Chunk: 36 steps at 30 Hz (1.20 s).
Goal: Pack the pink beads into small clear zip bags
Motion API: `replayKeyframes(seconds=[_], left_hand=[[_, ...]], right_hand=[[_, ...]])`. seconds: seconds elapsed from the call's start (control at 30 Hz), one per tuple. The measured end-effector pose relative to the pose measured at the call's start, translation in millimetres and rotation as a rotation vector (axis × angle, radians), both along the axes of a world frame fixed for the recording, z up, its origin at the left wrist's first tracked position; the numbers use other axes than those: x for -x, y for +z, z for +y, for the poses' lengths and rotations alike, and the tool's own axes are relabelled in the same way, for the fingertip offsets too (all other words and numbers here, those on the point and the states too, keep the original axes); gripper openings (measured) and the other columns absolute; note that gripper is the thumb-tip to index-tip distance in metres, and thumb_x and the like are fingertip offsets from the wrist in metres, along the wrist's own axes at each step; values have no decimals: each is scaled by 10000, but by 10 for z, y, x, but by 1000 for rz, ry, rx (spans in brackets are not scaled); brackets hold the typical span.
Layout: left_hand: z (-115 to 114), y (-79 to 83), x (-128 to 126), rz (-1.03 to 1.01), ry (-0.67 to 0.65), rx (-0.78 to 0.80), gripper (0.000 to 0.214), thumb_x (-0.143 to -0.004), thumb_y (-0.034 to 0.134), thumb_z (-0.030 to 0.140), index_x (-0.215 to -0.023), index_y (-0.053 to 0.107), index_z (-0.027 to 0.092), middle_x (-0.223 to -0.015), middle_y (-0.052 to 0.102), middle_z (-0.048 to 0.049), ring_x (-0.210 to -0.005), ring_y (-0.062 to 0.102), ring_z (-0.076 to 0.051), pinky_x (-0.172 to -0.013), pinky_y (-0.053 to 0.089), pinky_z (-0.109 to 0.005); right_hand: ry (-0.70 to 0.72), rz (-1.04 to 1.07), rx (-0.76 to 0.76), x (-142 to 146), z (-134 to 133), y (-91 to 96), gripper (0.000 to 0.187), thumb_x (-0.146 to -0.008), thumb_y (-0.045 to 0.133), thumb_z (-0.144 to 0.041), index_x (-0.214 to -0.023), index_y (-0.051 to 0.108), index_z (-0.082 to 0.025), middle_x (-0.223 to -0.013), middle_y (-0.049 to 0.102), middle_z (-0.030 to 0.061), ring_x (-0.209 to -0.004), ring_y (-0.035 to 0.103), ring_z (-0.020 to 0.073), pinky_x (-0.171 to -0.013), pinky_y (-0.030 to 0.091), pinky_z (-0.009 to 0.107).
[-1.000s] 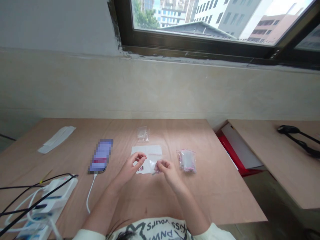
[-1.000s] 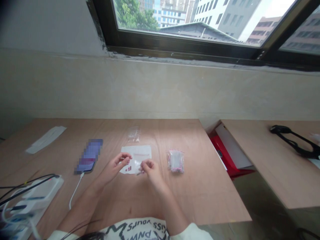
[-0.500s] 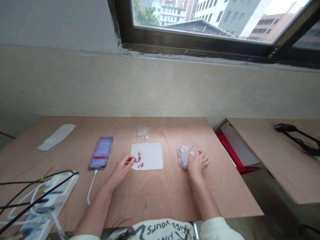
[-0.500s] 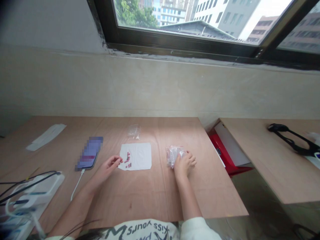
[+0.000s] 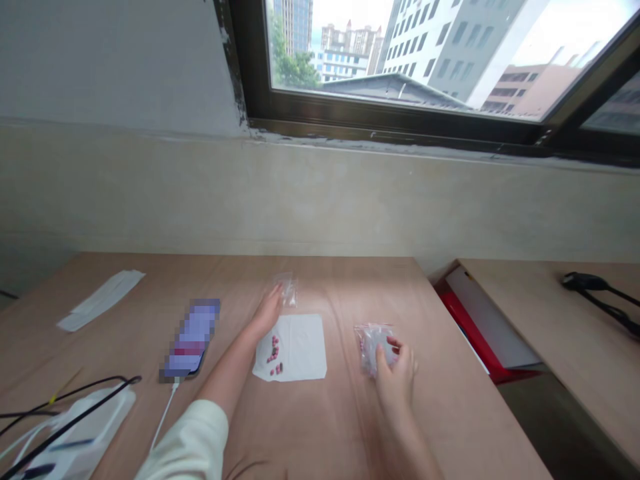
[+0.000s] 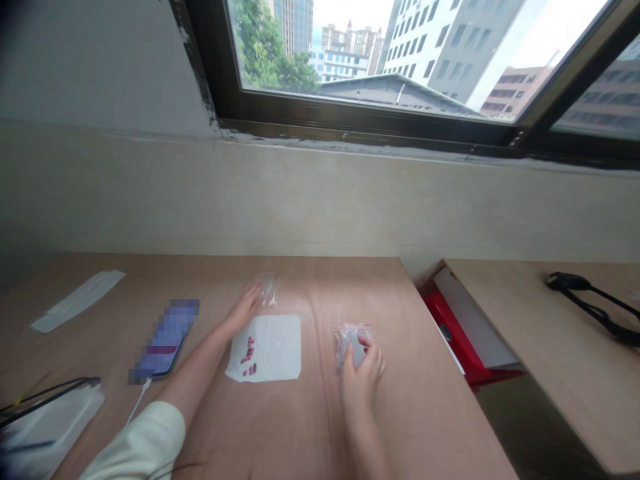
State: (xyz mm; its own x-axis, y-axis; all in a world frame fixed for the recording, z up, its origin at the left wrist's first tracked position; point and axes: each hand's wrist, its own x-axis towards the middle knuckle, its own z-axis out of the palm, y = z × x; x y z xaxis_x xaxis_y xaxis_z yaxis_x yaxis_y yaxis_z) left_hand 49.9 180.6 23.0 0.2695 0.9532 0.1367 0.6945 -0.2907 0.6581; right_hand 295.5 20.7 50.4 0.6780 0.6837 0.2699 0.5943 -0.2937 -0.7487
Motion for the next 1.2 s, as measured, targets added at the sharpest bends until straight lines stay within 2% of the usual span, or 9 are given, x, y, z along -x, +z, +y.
replayKeyframes(seconds=[0.17, 0.3, 0.5, 0.63, 0.73, 0.83, 0.97, 1.1, 1.2], left_hand=[[122, -228, 20, 33, 10, -6, 387, -678, 382, -11, -972, 591, 130, -1078, 588, -100, -1044, 498, -209, -921, 350, -380], [48, -256, 103, 43, 68, -8, 309, -656, 464, 3, -890, 617, 137, -928, 623, -82, -931, 532, -209, -860, 385, -370], [-2, -157, 103, 23, 120, -8, 243, -641, 501, -7, -792, 620, 142, -705, 582, -26, -744, 543, -171, -737, 423, -308], [-65, 81, 115, 6, 147, -39, 240, -689, 457, 13, -852, 593, 126, -722, 540, -33, -752, 530, -171, -737, 418, -308], [-302, 362, 102, -31, 115, -69, 242, -764, 411, 91, -965, 542, 128, -798, 522, -46, -792, 522, -163, -741, 420, -291], [-700, 594, 22, -158, -46, -81, 249, -804, 382, 157, -1018, 510, 168, -819, 515, -38, -808, 519, -161, -741, 418, -285], [-1209, 674, -110, -132, -233, -41, 206, -825, 377, 189, -960, 531, 195, -819, 534, -41, -809, 499, -169, -765, 397, -308], [-1448, 646, -77, -108, -358, 34, 178, -820, 406, 219, -951, 526, 210, -851, 549, -35, -864, 478, -171, -850, 350, -344], [-1443, 660, 37, -145, -273, 74, 225, -813, 416, 261, -1021, 483, 207, -932, 532, -52, -863, 477, -167, -804, 379, -317]], right_hand=[[63, 193, 21, 55, -59, -62, 300, -668, 445, -395, -852, 490, -162, -882, 543, 110, -812, 472, 243, -734, 352, 372], [90, 196, 32, 58, -107, -130, 282, -651, 457, -381, -821, 509, -161, -845, 548, 95, -787, 476, 238, -716, 361, 374], [113, 211, 11, 19, -132, -116, 253, -647, 460, -363, -786, 524, -160, -812, 554, 89, -778, 485, 238, -693, 375, 364], [128, 276, -17, 37, -109, 19, 230, -655, 478, -358, -772, 533, -167, -804, 558, 76, -801, 493, 235, -717, 373, 357], [218, 456, -30, 194, -17, 159, 246, -656, 514, -398, -749, 542, -172, -763, 565, 56, -766, 514, 213, -706, 390, 334], [439, 801, 20, 485, 117, 272, 356, -639, 533, -495, -756, 554, -160, -770, 576, 68, -743, 532, 196, -670, 419, 315], [651, 1164, 118, 872, 211, 276, 415, -630, 544, -539, -807, 532, -165, -816, 571, 66, -689, 547, 167, -580, 440, 289], [702, 1147, 39, 1004, 156, 131, 328, -602, 603, -457, -736, 509, -173, -621, 553, 5, -562, 518, 127, -534, 403, 252], [737, 1048, 10, 967, 75, 60, 221, -639, 580, -375, -693, 532, -167, -573, 544, -4, -526, 483, 109, -525, 368, 237]])
